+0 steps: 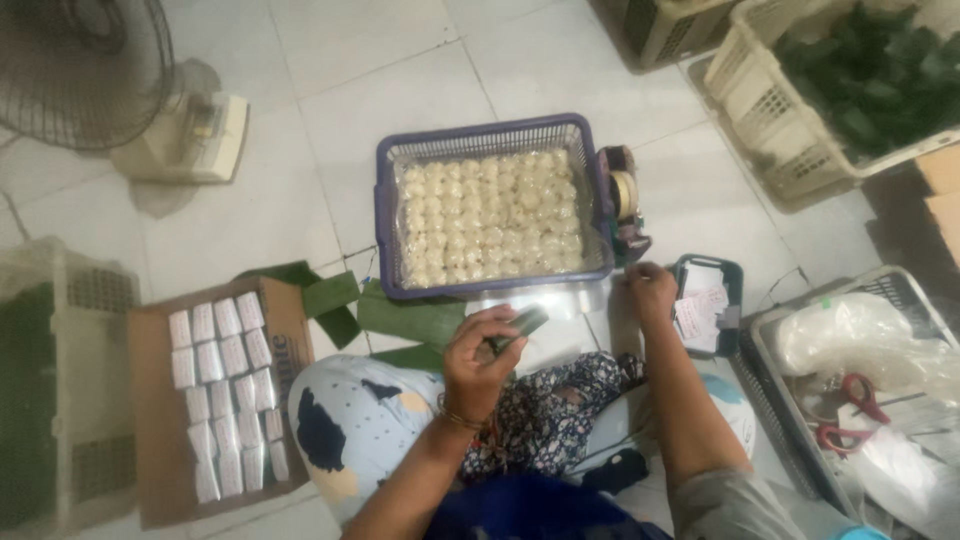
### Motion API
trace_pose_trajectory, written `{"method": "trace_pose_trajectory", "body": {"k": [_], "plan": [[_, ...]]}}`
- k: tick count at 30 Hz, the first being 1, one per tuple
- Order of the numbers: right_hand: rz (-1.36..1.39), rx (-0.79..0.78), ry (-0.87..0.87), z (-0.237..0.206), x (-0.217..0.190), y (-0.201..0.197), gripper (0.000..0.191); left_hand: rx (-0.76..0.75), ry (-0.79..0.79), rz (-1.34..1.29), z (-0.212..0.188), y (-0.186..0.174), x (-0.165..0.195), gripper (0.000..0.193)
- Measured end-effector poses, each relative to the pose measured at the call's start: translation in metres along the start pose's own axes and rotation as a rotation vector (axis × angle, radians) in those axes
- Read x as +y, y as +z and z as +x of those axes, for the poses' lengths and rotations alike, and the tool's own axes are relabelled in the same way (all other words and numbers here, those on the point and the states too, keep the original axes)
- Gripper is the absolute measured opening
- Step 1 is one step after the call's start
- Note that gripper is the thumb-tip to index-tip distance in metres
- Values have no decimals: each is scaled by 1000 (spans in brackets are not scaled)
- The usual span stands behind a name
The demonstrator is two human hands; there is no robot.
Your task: The person sits on the floor wrapping round rice cakes in cut green leaves, folding each leaf around a cake and placing the wrapped pieces into a plastic basket. They also handle small paper labels and a tape dispenser, and at the end lift and reposition the basket of wrapped cakes.
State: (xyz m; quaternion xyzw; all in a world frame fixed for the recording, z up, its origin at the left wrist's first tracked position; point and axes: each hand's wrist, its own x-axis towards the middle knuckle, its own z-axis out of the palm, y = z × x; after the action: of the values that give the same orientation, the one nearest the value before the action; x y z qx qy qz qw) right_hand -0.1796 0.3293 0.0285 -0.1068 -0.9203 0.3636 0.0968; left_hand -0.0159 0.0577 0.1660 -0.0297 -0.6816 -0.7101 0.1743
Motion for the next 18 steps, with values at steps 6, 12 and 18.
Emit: {"method": "trace_pose_trajectory", "body": {"k": [6, 12, 18], "plan": [[626, -399, 179, -62, -120, -64, 18, -40, 333, 356, 5, -7, 11, 13], [734, -602, 130, -129, -208, -101, 39, -30, 273, 258, -5, -14, 24, 12], [265, -197, -568, -158, -208, -89, 29, -28, -114, -66, -10, -36, 42, 15]]}}
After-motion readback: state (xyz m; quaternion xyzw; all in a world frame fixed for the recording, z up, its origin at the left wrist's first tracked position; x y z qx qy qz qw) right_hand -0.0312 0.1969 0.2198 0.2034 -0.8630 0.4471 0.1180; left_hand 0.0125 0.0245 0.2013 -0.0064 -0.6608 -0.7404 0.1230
